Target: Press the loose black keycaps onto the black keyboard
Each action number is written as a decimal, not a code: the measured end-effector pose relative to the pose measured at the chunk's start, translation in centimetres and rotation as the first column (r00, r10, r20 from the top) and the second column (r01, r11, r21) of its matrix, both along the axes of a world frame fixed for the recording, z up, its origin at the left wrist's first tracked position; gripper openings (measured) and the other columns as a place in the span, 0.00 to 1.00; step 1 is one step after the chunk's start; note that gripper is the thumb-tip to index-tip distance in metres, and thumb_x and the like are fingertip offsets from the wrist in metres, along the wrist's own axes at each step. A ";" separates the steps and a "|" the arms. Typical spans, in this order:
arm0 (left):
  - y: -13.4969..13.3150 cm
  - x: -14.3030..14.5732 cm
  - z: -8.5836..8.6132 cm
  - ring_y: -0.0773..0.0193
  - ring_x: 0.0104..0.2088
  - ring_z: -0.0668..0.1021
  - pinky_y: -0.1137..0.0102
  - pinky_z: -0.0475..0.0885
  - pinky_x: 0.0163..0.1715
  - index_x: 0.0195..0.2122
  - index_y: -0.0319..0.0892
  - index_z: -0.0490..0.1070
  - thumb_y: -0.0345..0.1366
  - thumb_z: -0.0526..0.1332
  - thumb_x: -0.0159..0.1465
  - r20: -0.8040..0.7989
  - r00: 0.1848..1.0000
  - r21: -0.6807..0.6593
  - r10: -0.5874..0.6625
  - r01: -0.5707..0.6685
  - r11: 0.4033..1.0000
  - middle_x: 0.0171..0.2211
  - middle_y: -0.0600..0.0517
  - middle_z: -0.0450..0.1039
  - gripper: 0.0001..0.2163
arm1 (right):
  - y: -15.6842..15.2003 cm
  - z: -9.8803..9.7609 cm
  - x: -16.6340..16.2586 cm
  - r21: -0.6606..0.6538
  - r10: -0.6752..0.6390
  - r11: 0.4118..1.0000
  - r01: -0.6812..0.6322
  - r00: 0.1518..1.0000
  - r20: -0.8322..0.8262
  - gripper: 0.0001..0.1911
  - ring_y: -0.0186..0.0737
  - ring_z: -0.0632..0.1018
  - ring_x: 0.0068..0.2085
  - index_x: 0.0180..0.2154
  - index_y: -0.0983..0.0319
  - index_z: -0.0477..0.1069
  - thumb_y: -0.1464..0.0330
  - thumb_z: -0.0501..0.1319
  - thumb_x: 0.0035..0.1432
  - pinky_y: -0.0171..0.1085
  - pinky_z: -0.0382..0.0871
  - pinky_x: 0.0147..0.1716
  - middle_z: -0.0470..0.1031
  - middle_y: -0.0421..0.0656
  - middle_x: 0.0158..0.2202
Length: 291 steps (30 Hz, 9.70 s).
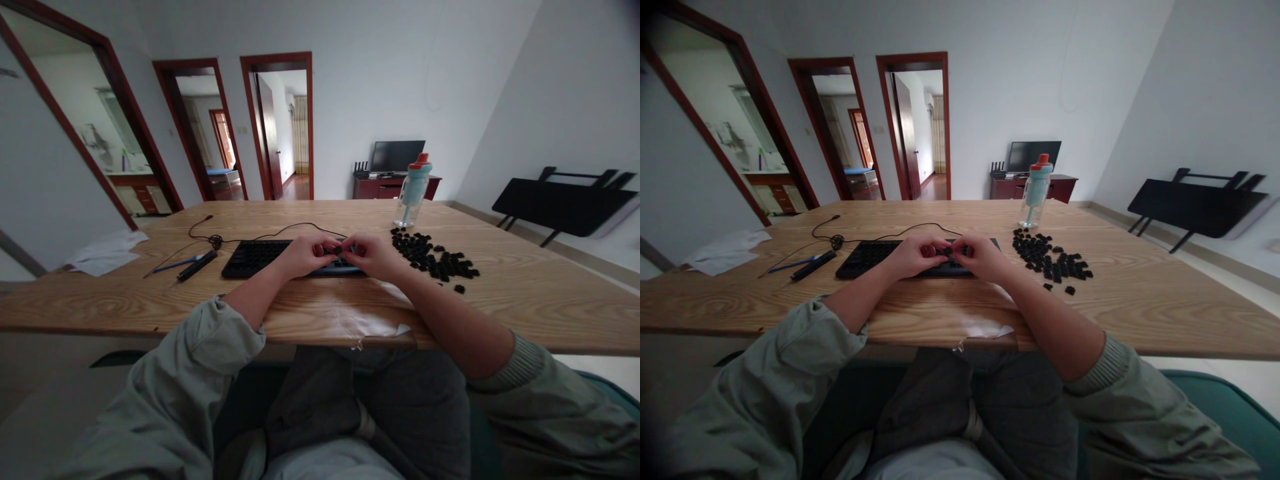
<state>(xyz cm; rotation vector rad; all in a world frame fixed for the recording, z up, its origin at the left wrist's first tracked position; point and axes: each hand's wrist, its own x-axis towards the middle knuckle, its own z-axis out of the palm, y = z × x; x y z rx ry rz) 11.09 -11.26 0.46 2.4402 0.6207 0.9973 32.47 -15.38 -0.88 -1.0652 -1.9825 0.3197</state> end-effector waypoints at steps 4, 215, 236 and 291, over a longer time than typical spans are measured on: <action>0.0 -0.1 -0.1 0.67 0.27 0.73 0.71 0.68 0.29 0.38 0.41 0.76 0.41 0.70 0.56 -0.067 0.995 -0.010 0.067 -0.068 0.998 0.29 0.55 0.74 0.12 | 0.3 0.8 1.6 -0.024 -0.062 0.998 0.062 0.998 -0.013 0.14 0.34 0.67 0.24 0.37 0.62 0.79 0.60 0.64 0.55 0.35 0.59 0.24 0.74 0.41 0.25; 0.4 -9.6 1.6 0.67 0.28 0.73 0.73 0.66 0.29 0.34 0.42 0.70 0.37 0.65 0.52 -0.161 0.945 -0.103 0.285 -0.303 0.947 0.26 0.56 0.72 0.10 | 0.2 0.0 6.1 -0.072 -0.237 0.966 0.248 0.962 0.139 0.11 0.35 0.69 0.23 0.35 0.63 0.76 0.63 0.60 0.54 0.34 0.59 0.24 0.71 0.39 0.22; 2.7 -20.8 -0.7 0.68 0.17 0.67 0.72 0.57 0.18 0.30 0.43 0.69 0.51 0.63 0.54 -0.404 0.768 -0.189 0.497 -0.601 0.777 0.21 0.55 0.69 0.15 | 0.5 -0.5 6.9 -0.104 -0.289 0.942 0.319 0.929 0.230 0.13 0.40 0.72 0.26 0.33 0.61 0.77 0.60 0.59 0.55 0.37 0.64 0.26 0.75 0.43 0.24; 1.6 -21.8 -0.4 0.62 0.27 0.74 0.70 0.65 0.27 0.37 0.40 0.82 0.46 0.64 0.54 -0.346 0.745 0.048 0.571 -0.594 0.803 0.25 0.50 0.77 0.17 | -0.1 0.0 6.5 -0.151 -0.245 0.946 0.287 0.937 0.250 0.14 0.38 0.72 0.26 0.35 0.61 0.76 0.58 0.59 0.57 0.36 0.64 0.26 0.75 0.42 0.24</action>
